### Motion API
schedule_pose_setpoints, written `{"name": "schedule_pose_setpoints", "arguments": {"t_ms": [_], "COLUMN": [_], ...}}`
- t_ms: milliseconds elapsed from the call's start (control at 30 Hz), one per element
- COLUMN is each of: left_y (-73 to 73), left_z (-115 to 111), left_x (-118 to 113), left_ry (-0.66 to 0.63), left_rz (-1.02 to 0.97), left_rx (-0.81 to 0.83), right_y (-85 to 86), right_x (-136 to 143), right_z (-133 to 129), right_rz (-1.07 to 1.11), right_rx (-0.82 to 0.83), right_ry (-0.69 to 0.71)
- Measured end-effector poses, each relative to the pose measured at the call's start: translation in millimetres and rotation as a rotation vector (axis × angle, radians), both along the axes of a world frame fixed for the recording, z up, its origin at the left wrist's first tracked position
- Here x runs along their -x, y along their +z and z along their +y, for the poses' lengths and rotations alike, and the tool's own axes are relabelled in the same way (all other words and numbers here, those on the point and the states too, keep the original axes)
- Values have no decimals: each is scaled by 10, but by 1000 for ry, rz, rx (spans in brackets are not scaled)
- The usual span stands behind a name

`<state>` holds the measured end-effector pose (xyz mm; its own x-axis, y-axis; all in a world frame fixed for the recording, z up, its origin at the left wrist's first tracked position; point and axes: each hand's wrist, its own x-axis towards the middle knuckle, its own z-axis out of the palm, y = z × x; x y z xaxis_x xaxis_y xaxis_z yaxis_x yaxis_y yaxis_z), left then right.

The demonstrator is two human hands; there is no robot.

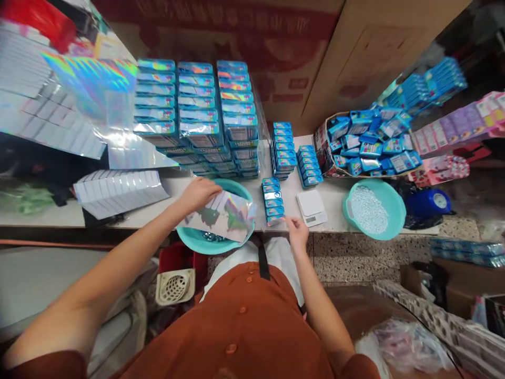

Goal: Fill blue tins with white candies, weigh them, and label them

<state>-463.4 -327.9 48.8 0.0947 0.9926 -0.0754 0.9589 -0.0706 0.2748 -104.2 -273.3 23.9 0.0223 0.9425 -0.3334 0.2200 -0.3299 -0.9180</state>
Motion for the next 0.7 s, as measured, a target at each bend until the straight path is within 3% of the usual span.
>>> {"name": "schedule_pose_setpoints", "arguments": {"t_ms": [167, 300, 433, 533, 633, 700], "left_y": [-168, -220, -341, -440, -506, -540], "left_z": [-49, -170, -223, -160, -61, -15], "left_x": [-121, -688, -1466, -1929, -2200, -2290], "left_ry": [187, 278, 439, 688, 893, 935], "left_rz": [-22, -300, -743, -1135, -1527, -1705], "left_rx": [-242, -231, -37, 217, 416, 462], "right_y": [-136, -132, -79, -30, -21, -43], "right_x": [-166, -170, -153, -127, -107, -112], "right_z": [21, 0, -32, -45, -53, -57], "right_rz": [24, 60, 142, 215, 256, 254], "right_rx": [134, 166, 232, 294, 321, 326], "right_ry": [-123, -126, -144, -156, -155, -159]}}
